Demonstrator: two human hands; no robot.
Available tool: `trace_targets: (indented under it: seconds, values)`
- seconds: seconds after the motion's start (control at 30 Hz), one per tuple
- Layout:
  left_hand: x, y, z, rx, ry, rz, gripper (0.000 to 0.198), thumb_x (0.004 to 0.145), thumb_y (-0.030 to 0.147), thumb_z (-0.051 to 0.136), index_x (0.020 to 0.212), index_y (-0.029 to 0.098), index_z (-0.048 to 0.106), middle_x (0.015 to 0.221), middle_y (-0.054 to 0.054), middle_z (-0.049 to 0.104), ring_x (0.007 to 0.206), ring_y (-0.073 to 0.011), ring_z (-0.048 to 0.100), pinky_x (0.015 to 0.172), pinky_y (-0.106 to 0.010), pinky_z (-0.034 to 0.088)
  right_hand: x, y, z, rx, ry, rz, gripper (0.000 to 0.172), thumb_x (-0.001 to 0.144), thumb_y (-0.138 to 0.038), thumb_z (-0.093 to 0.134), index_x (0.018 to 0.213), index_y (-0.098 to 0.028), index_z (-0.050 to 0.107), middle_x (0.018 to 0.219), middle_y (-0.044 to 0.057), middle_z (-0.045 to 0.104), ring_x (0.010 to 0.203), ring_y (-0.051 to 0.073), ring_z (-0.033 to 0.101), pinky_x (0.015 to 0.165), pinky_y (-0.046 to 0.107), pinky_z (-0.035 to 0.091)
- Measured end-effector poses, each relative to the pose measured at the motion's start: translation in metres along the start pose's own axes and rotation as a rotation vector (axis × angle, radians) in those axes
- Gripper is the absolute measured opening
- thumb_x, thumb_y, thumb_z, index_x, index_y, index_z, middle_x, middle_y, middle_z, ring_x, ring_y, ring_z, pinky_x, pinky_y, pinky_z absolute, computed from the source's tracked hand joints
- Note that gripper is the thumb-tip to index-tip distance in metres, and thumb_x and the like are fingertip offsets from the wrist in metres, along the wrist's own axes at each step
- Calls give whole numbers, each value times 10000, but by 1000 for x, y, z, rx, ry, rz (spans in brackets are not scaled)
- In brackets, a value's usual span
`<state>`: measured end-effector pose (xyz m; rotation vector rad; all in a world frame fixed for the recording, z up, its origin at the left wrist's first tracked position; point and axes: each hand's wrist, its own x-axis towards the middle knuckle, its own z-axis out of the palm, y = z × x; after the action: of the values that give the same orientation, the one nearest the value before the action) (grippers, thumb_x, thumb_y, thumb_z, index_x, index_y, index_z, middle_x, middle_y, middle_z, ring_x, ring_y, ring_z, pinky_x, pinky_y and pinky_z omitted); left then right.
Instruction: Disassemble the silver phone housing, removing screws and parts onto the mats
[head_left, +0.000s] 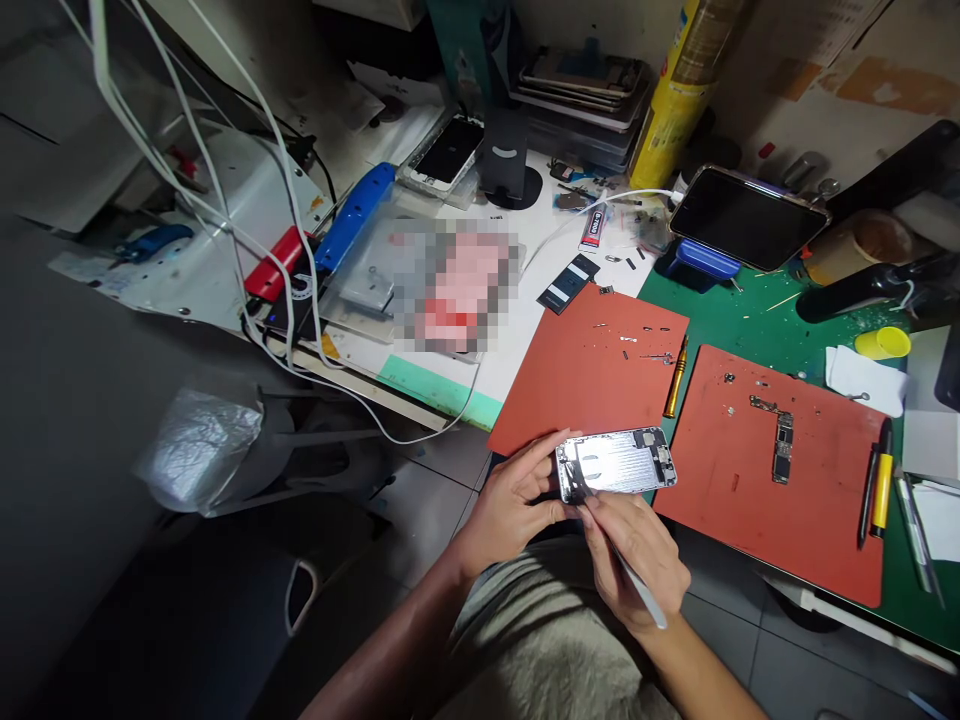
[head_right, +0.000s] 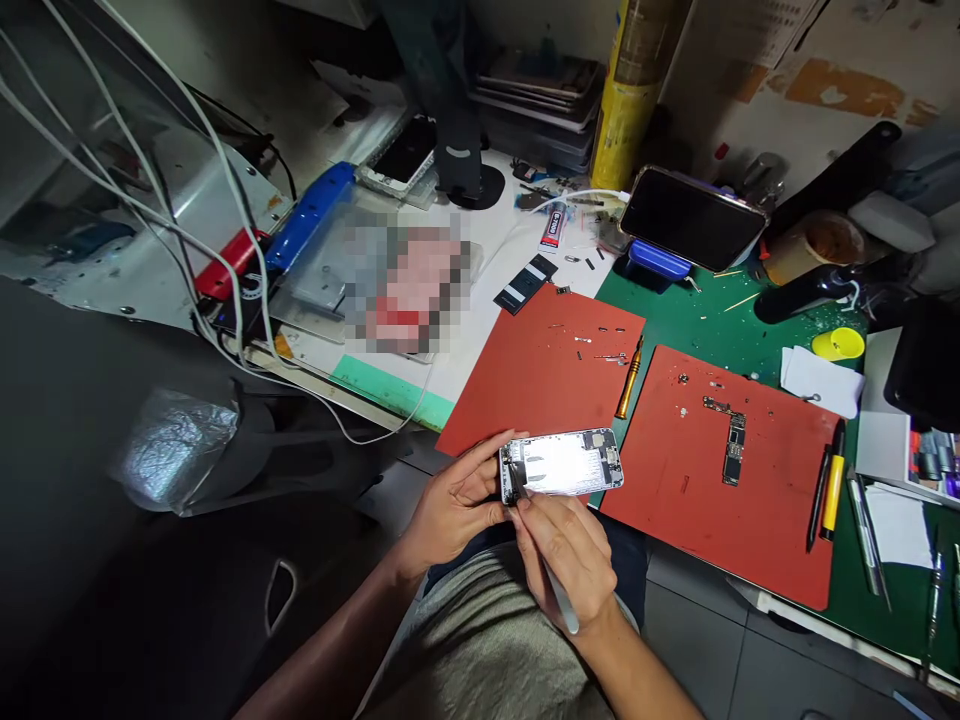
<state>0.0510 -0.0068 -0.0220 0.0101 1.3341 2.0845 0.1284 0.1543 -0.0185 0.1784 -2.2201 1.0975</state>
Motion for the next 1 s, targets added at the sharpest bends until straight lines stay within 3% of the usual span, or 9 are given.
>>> trace_targets:
  seconds: [0.17, 0.43, 1.0]
  values:
    - [1, -1, 0, -17, -5, 27, 744, 799, 223, 958, 1478, 319, 671, 1574, -147, 620, 1355, -334, 678, 1098, -390, 582, -14, 6, 5, -77, 34, -75, 539, 881, 11, 794, 1378, -181, 710, 1049, 85, 839, 869, 202, 826, 800, 319, 685]
    - [2, 0, 3, -14, 55, -37, 760, 770, 232, 971, 1470, 266, 676, 1509, -175, 668, 1184, -304, 766, 976, -351, 635, -13, 5, 8, -50, 69, -8, 487, 926, -20, 749, 1367, -224, 721, 1062, 61, 847, 880, 213, 841, 809, 326, 698]
    - [1, -9, 1, 8, 96, -38, 772, 750, 198, 976, 1460, 295, 687, 1522, -145, 666, 1194, -299, 765, 961, -329, 637, -12, 2, 15, -6, 111, -3, 470, 923, 14, 740, 1344, -195, 729, 1051, 90, 841, 914, 222, 837, 780, 334, 705]
